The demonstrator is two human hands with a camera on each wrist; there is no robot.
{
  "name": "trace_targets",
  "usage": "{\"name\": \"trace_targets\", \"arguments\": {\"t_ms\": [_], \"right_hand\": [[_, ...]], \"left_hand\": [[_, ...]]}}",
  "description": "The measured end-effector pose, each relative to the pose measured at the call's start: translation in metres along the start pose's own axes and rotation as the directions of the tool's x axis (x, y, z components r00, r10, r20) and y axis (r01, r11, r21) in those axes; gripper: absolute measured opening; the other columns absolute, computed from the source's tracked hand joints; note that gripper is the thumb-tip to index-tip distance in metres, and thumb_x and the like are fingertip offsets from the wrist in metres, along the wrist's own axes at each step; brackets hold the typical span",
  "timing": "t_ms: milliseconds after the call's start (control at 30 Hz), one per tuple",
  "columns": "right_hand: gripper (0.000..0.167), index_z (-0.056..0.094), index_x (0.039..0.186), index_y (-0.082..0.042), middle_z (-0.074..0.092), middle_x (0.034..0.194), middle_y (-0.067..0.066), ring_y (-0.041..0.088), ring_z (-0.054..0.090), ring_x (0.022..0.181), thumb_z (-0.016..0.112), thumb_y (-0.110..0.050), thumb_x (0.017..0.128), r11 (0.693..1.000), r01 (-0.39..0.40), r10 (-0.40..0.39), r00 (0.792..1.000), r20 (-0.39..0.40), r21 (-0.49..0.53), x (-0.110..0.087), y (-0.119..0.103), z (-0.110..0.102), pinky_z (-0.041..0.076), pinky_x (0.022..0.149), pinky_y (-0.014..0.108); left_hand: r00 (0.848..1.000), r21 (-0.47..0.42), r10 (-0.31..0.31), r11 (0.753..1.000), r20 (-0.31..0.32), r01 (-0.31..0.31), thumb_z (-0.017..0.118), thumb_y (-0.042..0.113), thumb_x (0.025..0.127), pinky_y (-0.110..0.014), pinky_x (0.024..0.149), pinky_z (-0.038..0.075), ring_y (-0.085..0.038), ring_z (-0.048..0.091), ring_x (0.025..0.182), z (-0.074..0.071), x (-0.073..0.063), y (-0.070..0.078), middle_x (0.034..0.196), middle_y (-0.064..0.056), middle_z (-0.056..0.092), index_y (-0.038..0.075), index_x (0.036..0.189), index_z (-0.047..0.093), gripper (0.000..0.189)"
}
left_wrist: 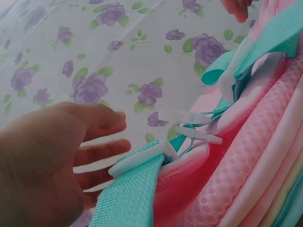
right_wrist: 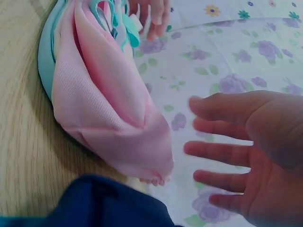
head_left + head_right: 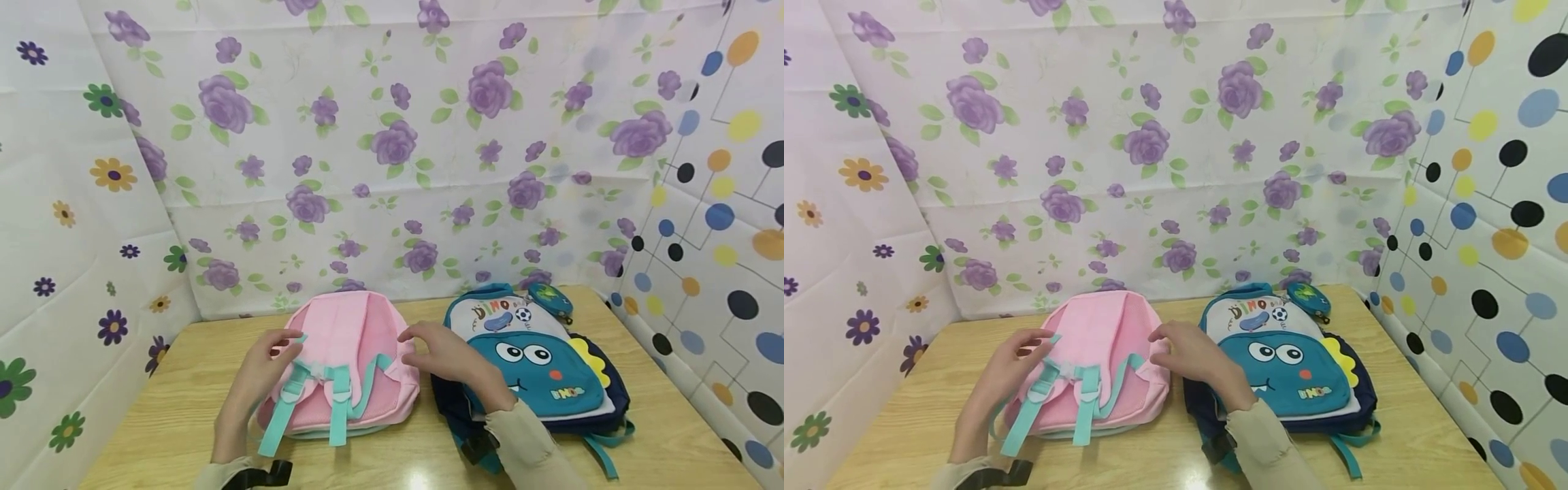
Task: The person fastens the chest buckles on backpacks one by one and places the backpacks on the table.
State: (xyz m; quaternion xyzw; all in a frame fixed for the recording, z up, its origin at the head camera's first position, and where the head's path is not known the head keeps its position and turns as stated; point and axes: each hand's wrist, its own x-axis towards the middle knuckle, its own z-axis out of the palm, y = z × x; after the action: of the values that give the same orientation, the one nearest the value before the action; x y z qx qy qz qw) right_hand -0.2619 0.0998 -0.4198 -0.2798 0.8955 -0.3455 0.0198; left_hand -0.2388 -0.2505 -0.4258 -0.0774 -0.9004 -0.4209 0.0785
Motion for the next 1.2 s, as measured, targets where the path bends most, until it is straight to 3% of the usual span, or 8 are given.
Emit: {"name": "trace_targets", "arguments": {"t_ms": [100,200,467,767,967,1200], "right_hand": [[0.029,0.067,0.123,-0.013,0.066,0.124,0.005,0.026,0.058,0.121,0.065,-0.024,0.096,0.999,0.028,-0.028,0.999,-0.03,0.029,0.006,-0.006,0.004,0.046,0.104,0.048],[0.029,0.066,0.123,-0.014,0.067,0.123,0.003,0.024,0.059,0.121,0.064,-0.026,0.097,0.997,0.05,-0.049,0.998,-0.036,0.051,0.012,-0.012,0.01,0.047,0.104,0.046],[0.03,0.066,0.123,-0.011,0.067,0.12,0.002,0.023,0.062,0.116,0.065,-0.026,0.096,0.993,0.115,-0.115,0.993,-0.018,0.006,0.026,-0.031,0.029,0.05,0.099,0.038],[0.035,0.066,0.124,-0.011,0.068,0.12,0.003,0.018,0.063,0.113,0.066,-0.031,0.096,0.979,0.203,-0.204,0.979,0.015,0.007,0.044,-0.047,0.048,0.05,0.098,0.03],[0.037,0.066,0.124,-0.013,0.068,0.12,0.001,0.016,0.063,0.113,0.066,-0.035,0.096,0.975,0.221,-0.22,0.975,0.04,-0.025,0.052,-0.054,0.057,0.049,0.097,0.026],[0.038,0.066,0.125,-0.014,0.067,0.117,0.0,0.014,0.063,0.109,0.066,-0.036,0.095,0.975,0.216,-0.214,0.976,0.041,-0.049,0.058,-0.058,0.068,0.05,0.094,0.023]], "left_hand": [[0.998,0.011,0.059,0.998,0.018,-0.059,0.06,0.033,0.1,-0.047,0.097,0.043,-0.029,0.053,0.119,0.001,0.001,-0.001,0.131,-0.01,0.059,0.012,0.128,0.063,0.036],[0.996,0.01,0.08,0.997,0.042,-0.08,0.061,0.034,0.099,-0.049,0.097,0.044,-0.03,0.054,0.119,0.002,0.002,-0.001,0.129,-0.008,0.061,0.013,0.127,0.064,0.035],[0.99,-0.034,0.088,0.996,0.109,-0.085,0.064,0.035,0.097,-0.056,0.102,0.043,-0.031,0.053,0.122,0.005,0.003,-0.005,0.128,-0.008,0.062,0.013,0.128,0.063,0.038],[0.986,-0.018,0.115,0.993,0.123,-0.113,0.064,0.032,0.098,-0.061,0.102,0.042,-0.032,0.052,0.125,0.006,0.004,-0.009,0.13,-0.008,0.062,0.011,0.128,0.063,0.037],[0.985,-0.03,0.11,0.994,0.131,-0.107,0.061,0.036,0.099,-0.066,0.104,0.038,-0.036,0.051,0.128,0.002,0.003,-0.008,0.132,-0.009,0.061,0.008,0.129,0.062,0.041],[0.977,-0.003,0.127,0.992,0.173,-0.129,0.063,0.033,0.098,-0.061,0.1,0.043,-0.035,0.053,0.125,-0.004,0.002,-0.014,0.133,-0.008,0.061,0.01,0.126,0.065,0.036]]}}
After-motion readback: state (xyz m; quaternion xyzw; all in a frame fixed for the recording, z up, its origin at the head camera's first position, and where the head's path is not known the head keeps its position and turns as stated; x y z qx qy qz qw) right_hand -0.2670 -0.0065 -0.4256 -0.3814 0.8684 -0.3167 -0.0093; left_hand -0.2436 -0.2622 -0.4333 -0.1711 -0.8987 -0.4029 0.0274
